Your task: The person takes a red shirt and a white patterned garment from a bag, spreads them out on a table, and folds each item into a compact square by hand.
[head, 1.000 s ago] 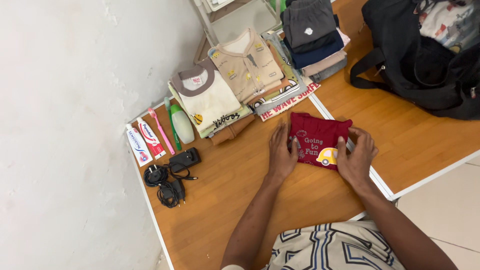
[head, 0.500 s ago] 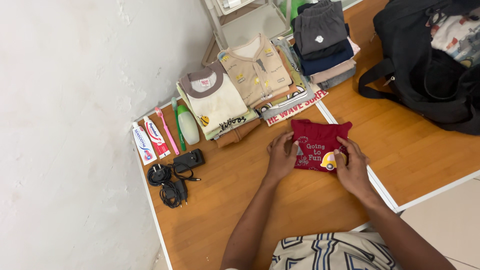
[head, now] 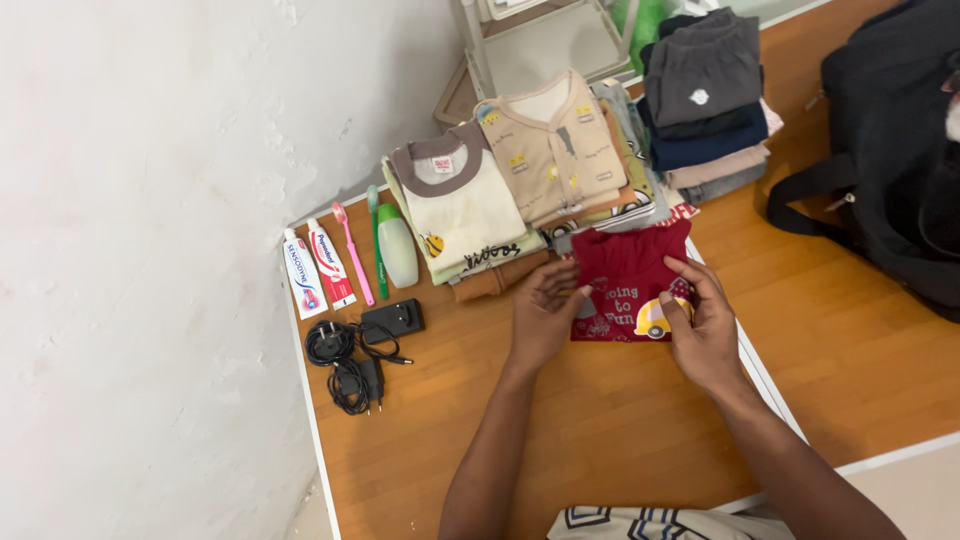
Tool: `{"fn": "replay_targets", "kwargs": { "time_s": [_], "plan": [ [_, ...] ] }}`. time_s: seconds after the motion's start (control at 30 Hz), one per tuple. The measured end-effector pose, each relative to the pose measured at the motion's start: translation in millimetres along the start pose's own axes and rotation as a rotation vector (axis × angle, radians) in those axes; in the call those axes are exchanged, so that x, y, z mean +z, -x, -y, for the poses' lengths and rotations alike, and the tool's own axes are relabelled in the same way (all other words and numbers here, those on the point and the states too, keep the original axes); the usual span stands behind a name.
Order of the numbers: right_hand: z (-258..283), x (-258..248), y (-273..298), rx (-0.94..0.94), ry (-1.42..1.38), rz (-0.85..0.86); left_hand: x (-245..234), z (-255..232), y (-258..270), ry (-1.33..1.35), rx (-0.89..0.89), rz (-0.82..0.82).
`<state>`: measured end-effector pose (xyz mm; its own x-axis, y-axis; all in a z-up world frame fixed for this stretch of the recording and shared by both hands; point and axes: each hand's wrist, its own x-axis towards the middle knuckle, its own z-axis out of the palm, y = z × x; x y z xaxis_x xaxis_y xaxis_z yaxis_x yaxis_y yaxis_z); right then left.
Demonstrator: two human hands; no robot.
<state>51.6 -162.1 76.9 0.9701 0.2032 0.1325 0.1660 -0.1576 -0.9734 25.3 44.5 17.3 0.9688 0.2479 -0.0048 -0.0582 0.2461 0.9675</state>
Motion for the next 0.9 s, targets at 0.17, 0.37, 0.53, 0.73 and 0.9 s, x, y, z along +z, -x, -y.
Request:
{"fn": "replay_targets", "kwargs": {
  "time_s": [0.17, 0.37, 0.53, 0.73, 0.9],
  "plan": [
    [20.7, 22.0, -29.0, -0.100, -0.152, 0.112, -30.5, -28.9, -12.8, 0.095, 0.083, -0.129],
    [47.0, 68.4, -70.8, -0.174, -0.219, 0.255, -76.1, -62.5, -34.0, 0.112, 0.215, -0.334],
    [55.2, 120.3, -116.5, -0.131, -0.357, 0.388, -115.7, -83.5, -52.6, 0.055, 0.280, -0.555],
    [48.6, 175.6, -152.0, -0.151, -0.268, 0.418, -145.7, -76.5, -66.2, 0.036, 0.327, -0.586],
    [40.0, 191.9, -147.2, -0.061, -0.004, 0.276, -156.8, -65.1, -75.0, 0.031, 0.139, -0.587]
  ]
}}
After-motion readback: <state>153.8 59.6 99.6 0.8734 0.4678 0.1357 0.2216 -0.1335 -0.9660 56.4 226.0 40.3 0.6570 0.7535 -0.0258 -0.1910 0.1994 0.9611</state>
